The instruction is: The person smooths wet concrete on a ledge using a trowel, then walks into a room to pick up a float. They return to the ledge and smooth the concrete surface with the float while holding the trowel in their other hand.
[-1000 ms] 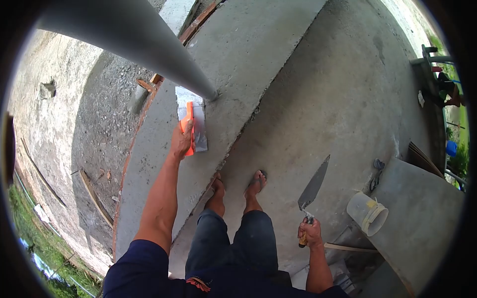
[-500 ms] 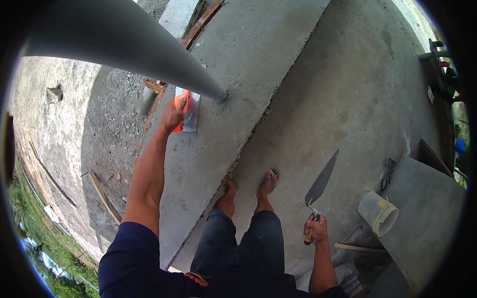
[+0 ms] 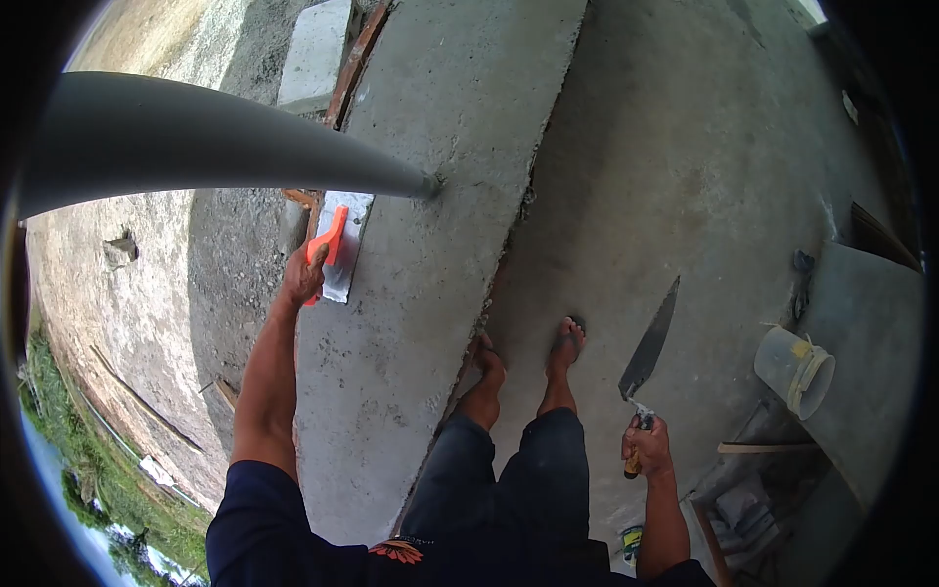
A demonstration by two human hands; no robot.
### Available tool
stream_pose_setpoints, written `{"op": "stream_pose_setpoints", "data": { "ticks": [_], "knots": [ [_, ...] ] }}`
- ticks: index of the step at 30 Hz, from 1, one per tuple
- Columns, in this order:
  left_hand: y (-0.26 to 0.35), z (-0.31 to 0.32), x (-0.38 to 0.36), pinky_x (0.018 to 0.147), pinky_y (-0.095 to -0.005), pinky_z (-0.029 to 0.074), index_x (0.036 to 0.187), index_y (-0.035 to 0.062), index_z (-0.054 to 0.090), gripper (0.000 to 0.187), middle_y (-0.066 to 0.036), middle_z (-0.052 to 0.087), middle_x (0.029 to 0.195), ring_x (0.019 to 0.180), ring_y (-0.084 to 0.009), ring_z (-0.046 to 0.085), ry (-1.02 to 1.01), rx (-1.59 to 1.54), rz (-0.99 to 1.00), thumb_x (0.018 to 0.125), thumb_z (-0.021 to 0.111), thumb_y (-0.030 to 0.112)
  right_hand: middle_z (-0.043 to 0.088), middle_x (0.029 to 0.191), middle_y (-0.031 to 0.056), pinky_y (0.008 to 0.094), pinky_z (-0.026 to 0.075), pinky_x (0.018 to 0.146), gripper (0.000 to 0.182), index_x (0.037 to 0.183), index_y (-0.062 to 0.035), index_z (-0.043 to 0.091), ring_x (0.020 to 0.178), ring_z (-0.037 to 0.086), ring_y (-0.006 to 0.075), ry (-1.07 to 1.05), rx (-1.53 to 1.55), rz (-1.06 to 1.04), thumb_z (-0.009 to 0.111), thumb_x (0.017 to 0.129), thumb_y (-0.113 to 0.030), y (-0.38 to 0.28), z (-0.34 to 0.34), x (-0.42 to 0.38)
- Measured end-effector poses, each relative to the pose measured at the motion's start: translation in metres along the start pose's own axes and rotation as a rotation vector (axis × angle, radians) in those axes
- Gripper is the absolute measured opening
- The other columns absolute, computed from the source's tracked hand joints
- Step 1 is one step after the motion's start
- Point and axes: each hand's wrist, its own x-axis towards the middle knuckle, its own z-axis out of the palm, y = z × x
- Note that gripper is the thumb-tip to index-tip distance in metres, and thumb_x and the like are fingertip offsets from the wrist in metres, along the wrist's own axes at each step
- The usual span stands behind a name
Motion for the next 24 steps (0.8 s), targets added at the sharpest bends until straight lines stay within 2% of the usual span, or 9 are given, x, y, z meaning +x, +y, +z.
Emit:
{"op": "stream_pose_setpoints", "data": {
  "ticks": [3,5,8,10,12,15,18,21,24],
  "knots": [
    [0.082,-0.009,0.060,0.042,-0.0348,0.048,0.117,-0.0017,0.051,0.055,-0.016,0.060,0.066,0.046,-0.0231,0.060,-0.088,0.036,-0.020,0.097,0.048,0.050,0.052,0.056,0.0051,0.0310,0.048,0.042,0.017,0.087,-0.0060,0.049,0.042,0.052,0.0157,0.033,-0.001,0.015,0.062,0.077,-0.009,0.004,0.007,-0.005],
    [0.085,-0.007,0.077,0.042,-0.0344,0.048,0.111,-0.0017,0.053,0.054,-0.013,0.056,0.060,0.044,-0.0219,0.057,-0.058,0.028,-0.016,0.098,0.046,0.050,0.052,0.056,0.0056,0.0309,0.048,0.042,0.017,0.087,-0.0058,0.049,0.042,0.052,0.0155,0.035,0.006,0.002,0.062,0.076,-0.009,0.008,0.015,0.002],
    [0.031,-0.018,0.037,0.040,-0.0328,0.046,0.105,-0.0008,0.055,0.055,-0.009,0.051,0.055,0.041,-0.0186,0.053,-0.082,0.027,-0.006,0.097,0.046,0.053,0.052,0.056,0.0054,0.0314,0.048,0.042,0.017,0.087,-0.0058,0.049,0.041,0.052,0.0153,0.019,-0.003,0.006,0.063,0.077,-0.009,0.014,0.014,0.004],
    [0.000,-0.017,-0.038,0.038,-0.0311,0.043,0.111,0.0010,0.056,0.060,-0.004,0.049,0.055,0.040,-0.0137,0.049,-0.044,-0.099,-0.160,0.092,0.053,0.058,0.052,0.057,0.0054,0.0315,0.048,0.042,0.017,0.087,-0.0058,0.049,0.042,0.052,0.0154,-0.009,0.016,0.031,0.063,0.077,-0.009,0.019,0.012,0.005],
    [-0.044,-0.008,-0.089,0.036,-0.0305,0.042,0.115,0.0020,0.056,0.059,-0.003,0.048,0.054,0.039,-0.0136,0.049,-0.025,-0.121,-0.187,0.092,0.054,0.056,0.052,0.056,0.0053,0.0317,0.048,0.042,0.017,0.087,-0.0058,0.049,0.041,0.052,0.0158,-0.028,0.021,0.050,0.063,0.077,-0.009,0.023,0.009,0.007],
    [-0.030,-0.006,-0.073,0.035,-0.0305,0.042,0.114,0.0017,0.056,0.058,-0.003,0.047,0.052,0.039,-0.0142,0.049,0.015,-0.164,-0.209,0.093,0.054,0.056,0.051,0.055,0.0048,0.0320,0.048,0.040,0.016,0.086,-0.0061,0.050,0.040,0.052,0.0164,-0.048,-0.008,0.070,0.064,0.078,-0.010,0.018,0.006,0.011],
    [0.032,0.013,-0.027,0.035,-0.0319,0.042,0.100,-0.0010,0.053,0.055,-0.004,0.047,0.054,0.039,-0.0152,0.050,0.042,-0.266,-0.248,0.096,0.050,0.053,0.051,0.056,0.0048,0.0319,0.048,0.041,0.017,0.086,-0.0063,0.050,0.041,0.053,0.0161,-0.073,-0.016,0.086,0.064,0.078,-0.010,0.006,0.014,0.019],
    [0.074,0.062,-0.059,0.039,-0.0331,0.045,0.101,-0.0015,0.054,0.051,-0.006,0.049,0.056,0.042,-0.0176,0.053,0.059,-0.312,-0.238,0.097,0.051,0.049,0.052,0.058,0.0052,0.0313,0.048,0.043,0.018,0.088,-0.0063,0.049,0.043,0.053,0.0153,-0.093,-0.010,0.076,0.064,0.078,-0.009,-0.006,0.020,0.025],
    [-0.013,0.101,-0.120,0.037,-0.0305,0.041,0.107,0.0000,0.055,0.054,-0.003,0.047,0.054,0.039,-0.0135,0.047,0.228,-0.179,-0.202,0.095,0.051,0.053,0.052,0.058,0.0052,0.0312,0.048,0.042,0.019,0.088,-0.0063,0.049,0.043,0.053,0.0153,-0.143,-0.037,0.053,0.064,0.079,-0.009,-0.023,0.023,0.026]
  ]
}}
